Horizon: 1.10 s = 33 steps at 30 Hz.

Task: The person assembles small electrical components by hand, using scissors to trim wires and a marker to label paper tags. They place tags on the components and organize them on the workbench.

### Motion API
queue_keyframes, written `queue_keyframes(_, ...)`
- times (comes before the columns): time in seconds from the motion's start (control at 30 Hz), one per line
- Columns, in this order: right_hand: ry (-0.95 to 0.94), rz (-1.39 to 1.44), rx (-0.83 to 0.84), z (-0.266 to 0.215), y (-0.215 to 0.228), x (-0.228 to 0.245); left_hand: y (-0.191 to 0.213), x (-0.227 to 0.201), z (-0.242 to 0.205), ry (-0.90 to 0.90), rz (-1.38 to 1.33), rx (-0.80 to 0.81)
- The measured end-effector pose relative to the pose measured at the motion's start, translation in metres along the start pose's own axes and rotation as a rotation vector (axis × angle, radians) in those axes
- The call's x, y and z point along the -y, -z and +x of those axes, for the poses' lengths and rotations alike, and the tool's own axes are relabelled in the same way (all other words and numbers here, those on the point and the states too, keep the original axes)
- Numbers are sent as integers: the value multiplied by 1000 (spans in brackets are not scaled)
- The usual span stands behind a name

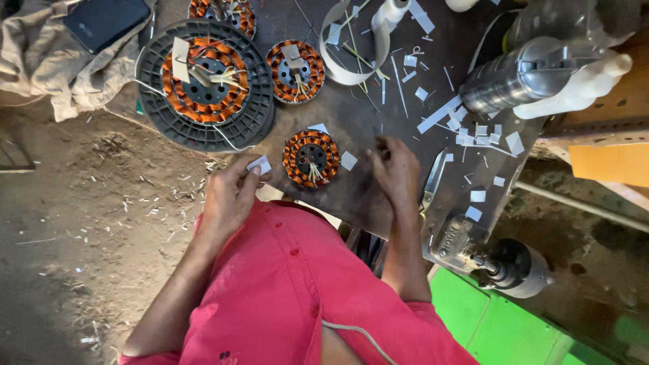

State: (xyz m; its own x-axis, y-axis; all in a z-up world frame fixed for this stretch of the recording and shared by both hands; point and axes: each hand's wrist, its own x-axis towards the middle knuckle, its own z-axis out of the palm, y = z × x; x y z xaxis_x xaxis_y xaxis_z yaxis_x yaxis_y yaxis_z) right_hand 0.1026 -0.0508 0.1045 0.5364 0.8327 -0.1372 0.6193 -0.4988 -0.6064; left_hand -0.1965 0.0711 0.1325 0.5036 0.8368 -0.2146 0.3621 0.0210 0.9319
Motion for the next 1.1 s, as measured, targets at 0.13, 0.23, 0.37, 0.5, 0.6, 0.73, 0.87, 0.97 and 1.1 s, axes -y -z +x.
queue_keyframes(0.13, 469, 393, 192, -1, -31, 45, 8, -18, 16, -95, 132, 0)
queue_keyframes(0.23, 490, 498, 188, -11, -68, 70, 15, -20, 25, 122, 207, 106)
queue_keyframes(0.37, 0, 860, 163, -17, -99, 87, 23, -19, 42, -66, 121, 158)
queue_keyframes(0.5, 316, 659, 17, -24, -103, 81, 19, -8, 48, -147, 25, 202)
queue_keyframes(0.6, 351, 603, -10, -24, -100, 87, 20, -8, 53, -185, 16, 261)
queue_keyframes(0.73, 352, 562, 12, -26, -96, 93, 18, -9, 52, -189, 85, 325)
queue_keyframes(0.87, 329, 591, 16, -23, -95, 95, 15, -14, 52, -348, 48, 327)
queue_keyframes(0.97, 319, 624, 13, -22, -94, 93, 12, -16, 51, -262, 49, 348)
queue_keyframes(1.1, 302, 667, 24, -22, -94, 90, 8, -17, 50, -308, 41, 319)
